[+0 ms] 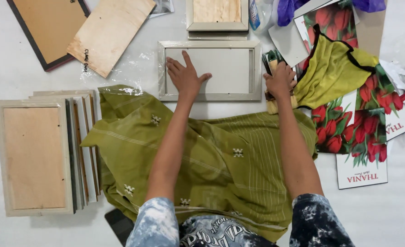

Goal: Cleaning glass and applying adhesive to assemble picture frames

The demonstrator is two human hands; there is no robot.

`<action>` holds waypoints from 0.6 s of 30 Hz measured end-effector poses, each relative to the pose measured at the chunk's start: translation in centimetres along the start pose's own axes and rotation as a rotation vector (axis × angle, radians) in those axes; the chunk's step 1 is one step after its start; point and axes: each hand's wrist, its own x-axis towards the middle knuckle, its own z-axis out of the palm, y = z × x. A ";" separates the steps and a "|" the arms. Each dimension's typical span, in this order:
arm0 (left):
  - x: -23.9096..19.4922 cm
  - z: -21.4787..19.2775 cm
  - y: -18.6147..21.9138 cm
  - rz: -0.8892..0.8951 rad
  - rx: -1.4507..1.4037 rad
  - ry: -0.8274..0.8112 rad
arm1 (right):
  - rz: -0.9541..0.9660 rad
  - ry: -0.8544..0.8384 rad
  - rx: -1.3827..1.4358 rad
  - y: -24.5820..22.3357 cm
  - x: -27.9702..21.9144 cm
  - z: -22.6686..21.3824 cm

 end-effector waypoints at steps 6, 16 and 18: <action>0.0 -0.3 0.4 -0.004 -0.070 0.020 | -0.010 -0.004 0.000 0.0 0.1 0.0; 0.9 2.1 0.5 0.037 -0.093 0.113 | 0.019 -0.024 -0.045 0.3 0.6 0.1; 1.1 2.3 0.7 0.024 -0.044 0.108 | 0.012 -0.014 -0.022 0.4 0.6 0.1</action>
